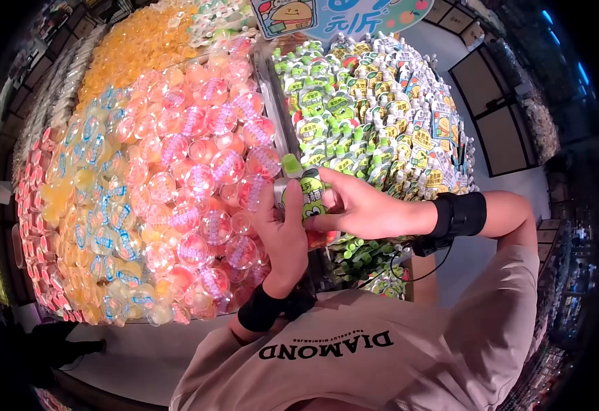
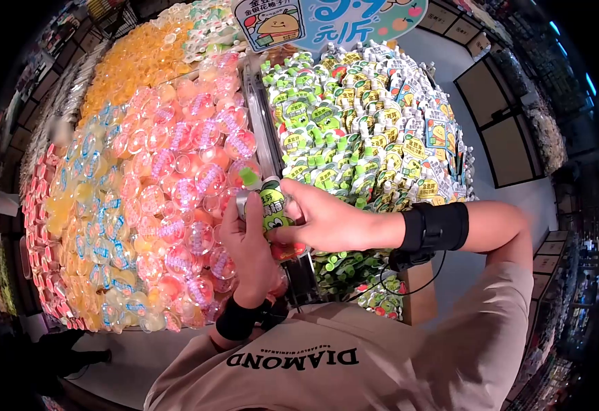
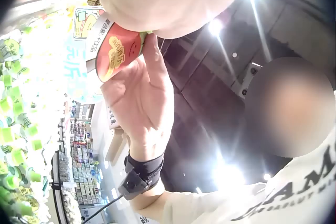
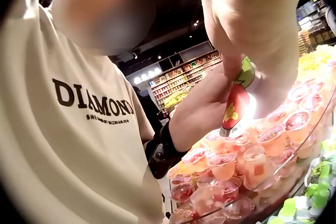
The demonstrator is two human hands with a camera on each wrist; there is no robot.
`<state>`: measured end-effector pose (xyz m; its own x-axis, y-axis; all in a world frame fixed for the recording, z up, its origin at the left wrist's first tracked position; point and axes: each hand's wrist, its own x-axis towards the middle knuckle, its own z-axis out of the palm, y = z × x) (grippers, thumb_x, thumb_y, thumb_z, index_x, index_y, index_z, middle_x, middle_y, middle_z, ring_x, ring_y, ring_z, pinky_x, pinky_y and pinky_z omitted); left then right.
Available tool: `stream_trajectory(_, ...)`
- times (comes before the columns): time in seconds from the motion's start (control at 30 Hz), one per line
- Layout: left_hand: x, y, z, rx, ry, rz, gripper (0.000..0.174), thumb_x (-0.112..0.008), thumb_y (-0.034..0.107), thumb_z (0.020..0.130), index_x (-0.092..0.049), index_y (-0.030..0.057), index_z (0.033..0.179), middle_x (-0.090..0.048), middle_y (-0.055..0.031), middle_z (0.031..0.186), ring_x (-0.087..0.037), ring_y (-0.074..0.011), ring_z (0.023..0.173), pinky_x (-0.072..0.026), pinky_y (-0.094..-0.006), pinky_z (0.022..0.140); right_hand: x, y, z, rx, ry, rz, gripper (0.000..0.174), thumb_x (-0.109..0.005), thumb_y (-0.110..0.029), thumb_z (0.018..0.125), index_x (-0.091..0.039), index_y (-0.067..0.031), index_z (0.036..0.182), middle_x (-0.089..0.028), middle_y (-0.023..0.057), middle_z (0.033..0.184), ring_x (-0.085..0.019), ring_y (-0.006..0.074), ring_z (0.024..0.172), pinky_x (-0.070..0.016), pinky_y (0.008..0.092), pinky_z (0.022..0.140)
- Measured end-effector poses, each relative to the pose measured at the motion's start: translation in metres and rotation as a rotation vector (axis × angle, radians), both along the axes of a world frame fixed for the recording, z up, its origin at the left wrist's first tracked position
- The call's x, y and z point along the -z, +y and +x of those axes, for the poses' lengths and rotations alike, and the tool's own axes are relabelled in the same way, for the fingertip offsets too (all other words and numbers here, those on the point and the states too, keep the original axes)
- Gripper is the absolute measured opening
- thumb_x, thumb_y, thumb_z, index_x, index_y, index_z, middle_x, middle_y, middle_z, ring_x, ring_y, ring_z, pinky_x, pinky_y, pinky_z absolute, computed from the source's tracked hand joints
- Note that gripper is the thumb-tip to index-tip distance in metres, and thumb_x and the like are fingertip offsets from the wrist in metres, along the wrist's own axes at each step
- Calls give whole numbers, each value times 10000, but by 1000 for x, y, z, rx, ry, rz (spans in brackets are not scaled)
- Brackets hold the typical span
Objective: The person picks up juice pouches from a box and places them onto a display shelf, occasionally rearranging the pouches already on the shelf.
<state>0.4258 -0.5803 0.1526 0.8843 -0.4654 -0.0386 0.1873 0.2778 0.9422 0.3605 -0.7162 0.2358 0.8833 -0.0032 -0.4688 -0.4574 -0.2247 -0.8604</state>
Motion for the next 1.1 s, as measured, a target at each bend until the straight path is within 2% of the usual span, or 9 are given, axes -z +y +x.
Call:
stream_trajectory(0.17, -17, -5, 14, -50, 39, -44, 191, -505, 168, 1014, -567, 20, 1118, -591, -45, 995, -551, -118, 903, -436, -270, 835, 13, -24, 36, 96, -312, 282, 257, -727, -114, 888, -592, -27, 1089, -540, -59, 740, -444, 21, 638, -358, 236, 526)
stream_trajectory(0.2, -22, -3, 17, -106, -3, -4, 210, -480, 170, 1019, -561, 17, 1139, -584, -59, 1028, -547, -132, 941, -430, -283, 863, 28, -58, 47, 128, -256, -99, 271, -711, -107, 901, -608, -20, 1136, -651, -20, 836, -539, 22, 711, -439, 217, 594)
stream_trajectory(0.23, -22, -1, 17, -89, 114, -77, 235, -446, 185, 1026, -551, 13, 1147, -587, -67, 1012, -550, -146, 947, -435, -294, 876, 2, -75, 69, 162, -308, 13, 252, -700, -115, 910, -632, -2, 1125, -711, 44, 959, -635, 57, 841, -512, 215, 713)
stream_trajectory(0.47, 0, 43, 26, 324, 212, -69, 154, -474, 97, 1010, -572, 10, 1090, -612, -68, 921, -575, -117, 830, -459, -248, 762, 46, -278, 211, 432, -706, -657, 313, -750, -74, 852, -642, 56, 1115, -714, 100, 1002, -690, 134, 863, -571, 274, 779)
stream_trajectory(0.53, 2, 42, 28, 331, 192, -26, 134, -469, 66, 997, -574, -3, 1045, -612, -75, 886, -581, -129, 815, -465, -261, 761, 96, -328, 247, 335, -731, -286, 266, -683, -13, 891, -650, 53, 1147, -713, 91, 1055, -686, 144, 911, -569, 289, 830)
stream_trajectory(0.6, 9, 42, 32, 333, 171, 19, 123, -465, 35, 984, -576, -16, 999, -612, -82, 851, -587, -140, 799, -472, -274, 759, 128, -339, 274, 305, -750, -398, 250, -719, 7, 855, -670, 73, 1092, -718, 116, 980, -701, 151, 864, -590, 283, 757)
stream_trajectory(0.77, 32, 42, 42, 343, 273, -7, 145, -479, 74, 1006, -584, -10, 1061, -607, -67, 860, -580, -114, 812, -462, -245, 735, 191, -349, 311, 357, -545, -355, 137, -810, -110, 815, -755, -54, 927, -646, -70, 756, -455, 36, 577, -367, 234, 528)
stream_trajectory(0.9, 35, 41, 47, 312, 346, -27, 141, -479, 66, 1012, -582, -13, 1067, -608, -61, 883, -583, -113, 824, -465, -237, 746, 200, -349, 321, 324, -363, -175, 119, -813, -143, 817, -762, -83, 907, -631, -91, 736, -421, 26, 565, -322, 238, 515)
stream_trajectory(1.1, 42, 38, 50, 322, 358, 19, 132, -483, 65, 1014, -579, -8, 1067, -605, -58, 886, -579, -104, 827, -461, -230, 744, 206, -356, 330, 220, -130, -231, 445, -767, -219, 866, -617, -112, 1271, -630, -28, 1125, -531, 104, 985, -461, 294, 818)
